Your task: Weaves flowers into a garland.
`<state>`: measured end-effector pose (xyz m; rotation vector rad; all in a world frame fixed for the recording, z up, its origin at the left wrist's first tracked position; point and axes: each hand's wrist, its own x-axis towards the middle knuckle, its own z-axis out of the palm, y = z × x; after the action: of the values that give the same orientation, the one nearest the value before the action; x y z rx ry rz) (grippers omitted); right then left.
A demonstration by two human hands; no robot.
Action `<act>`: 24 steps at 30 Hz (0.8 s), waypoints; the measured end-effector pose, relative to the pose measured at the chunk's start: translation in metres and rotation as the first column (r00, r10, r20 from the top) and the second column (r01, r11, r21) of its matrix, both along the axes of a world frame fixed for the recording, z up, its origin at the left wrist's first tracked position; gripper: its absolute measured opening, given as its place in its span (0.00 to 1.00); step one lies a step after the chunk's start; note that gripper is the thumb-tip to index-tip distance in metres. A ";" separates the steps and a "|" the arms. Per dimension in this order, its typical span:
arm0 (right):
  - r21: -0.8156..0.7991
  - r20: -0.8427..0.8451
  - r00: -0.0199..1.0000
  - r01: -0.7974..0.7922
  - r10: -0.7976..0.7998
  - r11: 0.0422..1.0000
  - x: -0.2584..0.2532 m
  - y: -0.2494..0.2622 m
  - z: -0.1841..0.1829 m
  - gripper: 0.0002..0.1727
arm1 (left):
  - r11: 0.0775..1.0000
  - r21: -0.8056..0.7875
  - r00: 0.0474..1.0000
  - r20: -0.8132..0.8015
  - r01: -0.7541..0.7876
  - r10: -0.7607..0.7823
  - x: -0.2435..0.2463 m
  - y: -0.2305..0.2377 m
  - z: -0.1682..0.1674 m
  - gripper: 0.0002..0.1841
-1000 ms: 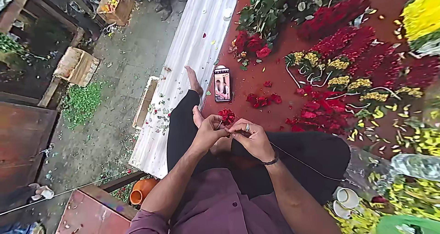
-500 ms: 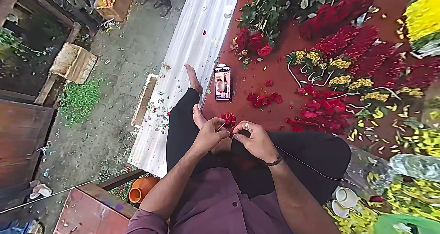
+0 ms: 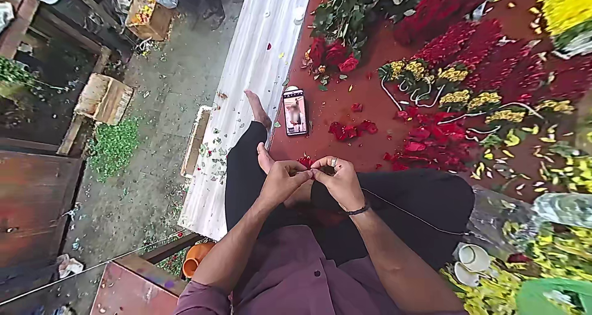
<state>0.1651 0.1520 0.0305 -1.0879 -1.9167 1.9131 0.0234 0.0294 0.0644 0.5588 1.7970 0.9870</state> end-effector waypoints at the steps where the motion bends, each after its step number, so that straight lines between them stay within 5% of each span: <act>1: -0.013 -0.001 1.000 -0.001 0.001 1.000 0.001 0.000 -0.001 0.07 | 1.000 0.000 1.000 -0.010 -0.001 0.001 -0.001 -0.001 -0.002 0.08; 5: -0.160 -0.031 1.000 -0.009 0.004 0.987 0.007 0.010 -0.002 0.25 | 0.999 -0.008 0.999 0.005 -0.046 0.046 -0.003 -0.002 -0.005 0.05; 9: -0.184 -0.017 1.000 -0.008 0.005 0.983 0.010 0.020 -0.002 0.23 | 0.995 -0.030 0.995 -0.038 -0.097 0.096 -0.006 -0.002 -0.006 0.05; 15: -0.176 0.020 0.964 -0.257 0.264 0.950 0.011 0.018 -0.014 0.44 | 0.993 -0.051 0.990 -0.102 -0.108 0.102 -0.011 -0.002 -0.006 0.09; 17: -0.074 0.040 0.963 -0.263 0.266 0.962 0.013 0.021 -0.017 0.38 | 0.991 -0.063 0.988 -0.110 -0.119 0.111 -0.014 -0.003 -0.006 0.10; 21: 0.101 0.010 0.982 -0.189 0.189 0.977 0.017 0.032 -0.010 0.05 | 0.986 -0.083 0.982 -0.131 -0.144 0.132 -0.019 -0.005 -0.005 0.12; 24: 0.102 -0.035 0.973 -0.226 0.230 0.969 0.019 0.035 -0.003 0.06 | 0.983 -0.078 0.978 -0.139 -0.165 0.153 -0.022 -0.003 -0.006 0.14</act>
<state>0.1841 0.1868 0.0273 -0.8183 -2.1649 1.9145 0.0019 0.0260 0.0585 0.4385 2.0192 0.9911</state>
